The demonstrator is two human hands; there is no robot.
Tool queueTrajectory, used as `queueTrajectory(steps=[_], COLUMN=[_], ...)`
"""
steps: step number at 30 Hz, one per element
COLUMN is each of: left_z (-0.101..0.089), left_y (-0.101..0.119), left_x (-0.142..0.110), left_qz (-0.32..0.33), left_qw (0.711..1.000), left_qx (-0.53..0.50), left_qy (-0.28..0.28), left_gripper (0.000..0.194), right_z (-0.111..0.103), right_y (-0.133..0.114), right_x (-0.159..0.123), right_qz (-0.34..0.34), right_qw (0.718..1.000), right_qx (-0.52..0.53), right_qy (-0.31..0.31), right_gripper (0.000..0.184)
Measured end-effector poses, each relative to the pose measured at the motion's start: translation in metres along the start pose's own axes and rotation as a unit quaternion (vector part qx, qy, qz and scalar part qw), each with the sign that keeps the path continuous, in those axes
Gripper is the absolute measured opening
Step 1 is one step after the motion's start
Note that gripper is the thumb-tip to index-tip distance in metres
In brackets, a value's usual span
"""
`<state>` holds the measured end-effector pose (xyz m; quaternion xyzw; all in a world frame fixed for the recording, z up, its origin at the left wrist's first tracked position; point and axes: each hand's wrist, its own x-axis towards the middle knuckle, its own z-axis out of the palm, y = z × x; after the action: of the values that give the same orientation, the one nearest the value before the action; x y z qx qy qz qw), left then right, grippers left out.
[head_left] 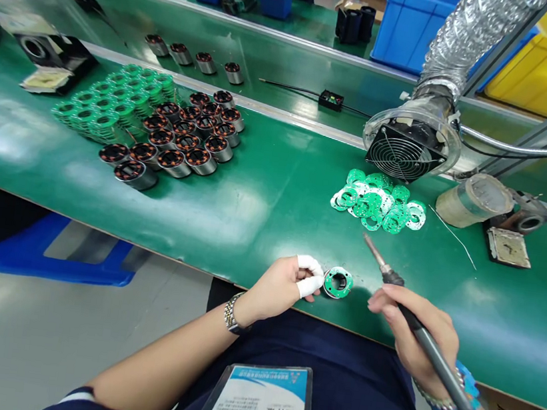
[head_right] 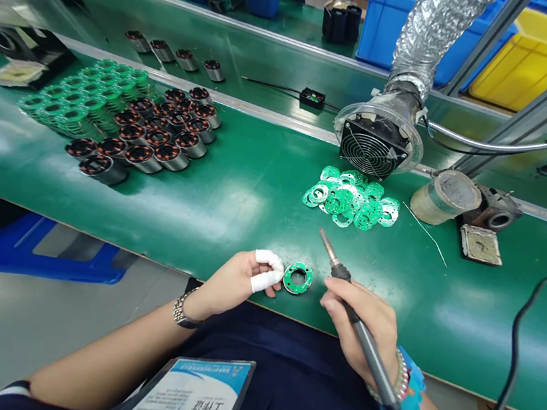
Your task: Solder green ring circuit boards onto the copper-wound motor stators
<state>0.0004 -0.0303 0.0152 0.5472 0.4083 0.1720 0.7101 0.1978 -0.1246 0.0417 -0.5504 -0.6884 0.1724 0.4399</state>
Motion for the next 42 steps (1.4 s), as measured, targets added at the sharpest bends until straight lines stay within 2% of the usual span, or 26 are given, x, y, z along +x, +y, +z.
queueTrajectory(steps=[2, 6, 9, 15, 20, 23, 28, 34, 36, 37, 40, 42], left_z=[0.001, 0.002, 0.003, 0.004, 0.003, 0.001, -0.004, -0.009, -0.012, -0.013, -0.017, -0.019], left_y=[-0.001, -0.005, -0.007, -0.008, -0.011, -0.013, -0.01, -0.003, -0.004, -0.005, -0.008, -0.009], left_x=[0.0, -0.002, -0.003, 0.0, 0.0, -0.002, -0.004, -0.003, -0.005, -0.006, -0.009, -0.01], left_qz=[0.0, 0.01, 0.013, 0.013, 0.019, 0.035, 0.086, 0.038, 0.102, 0.15, 0.263, 0.299], left_qw=[1.0, 1.0, 0.999, 0.996, 0.996, 0.998, 0.985, 0.99, 0.964, 0.934, 0.803, 0.74], left_qx=[-0.003, -0.018, -0.032, -0.063, -0.063, -0.019, 0.144, 0.133, 0.245, 0.324, 0.531, 0.599], left_qy=[0.004, 0.007, 0.016, 0.062, 0.062, 0.052, 0.046, -0.015, 0.005, 0.024, 0.065, 0.06], left_gripper=[0.011, 0.011, 0.01, 0.014, 0.018, 0.018, 0.016, 0.019, 0.018, 0.02, 0.024, 0.023], right_z=[0.011, 0.033, 0.041, 0.039, 0.039, 0.041, 0.041, 0.043, 0.044, 0.044, 0.045, 0.045], right_y=[0.004, 0.01, 0.012, 0.02, 0.024, 0.025, 0.026, 0.028, 0.028, 0.028, 0.028, 0.028], right_x=[-0.001, -0.003, -0.001, 0.018, 0.02, 0.017, 0.017, 0.018, 0.017, 0.017, 0.017, 0.017], right_qz=[0.004, 0.006, 0.014, -0.003, -0.013, -0.022, -0.027, -0.024, -0.024, -0.024, -0.028, -0.03], right_qw=[0.999, 0.997, 0.996, 0.996, 0.995, 0.996, 0.996, 0.996, 0.996, 0.996, 0.996, 0.997], right_qx=[-0.039, -0.071, -0.079, -0.05, -0.045, -0.04, -0.026, -0.029, -0.024, -0.021, -0.015, -0.013], right_qy=[-0.011, -0.034, -0.033, -0.072, -0.083, -0.078, -0.083, -0.085, -0.083, -0.082, -0.079, -0.076], right_gripper=[0.025, 0.036, 0.033, 0.034, 0.035, 0.03, 0.028, 0.026, 0.026, 0.026, 0.026, 0.025])
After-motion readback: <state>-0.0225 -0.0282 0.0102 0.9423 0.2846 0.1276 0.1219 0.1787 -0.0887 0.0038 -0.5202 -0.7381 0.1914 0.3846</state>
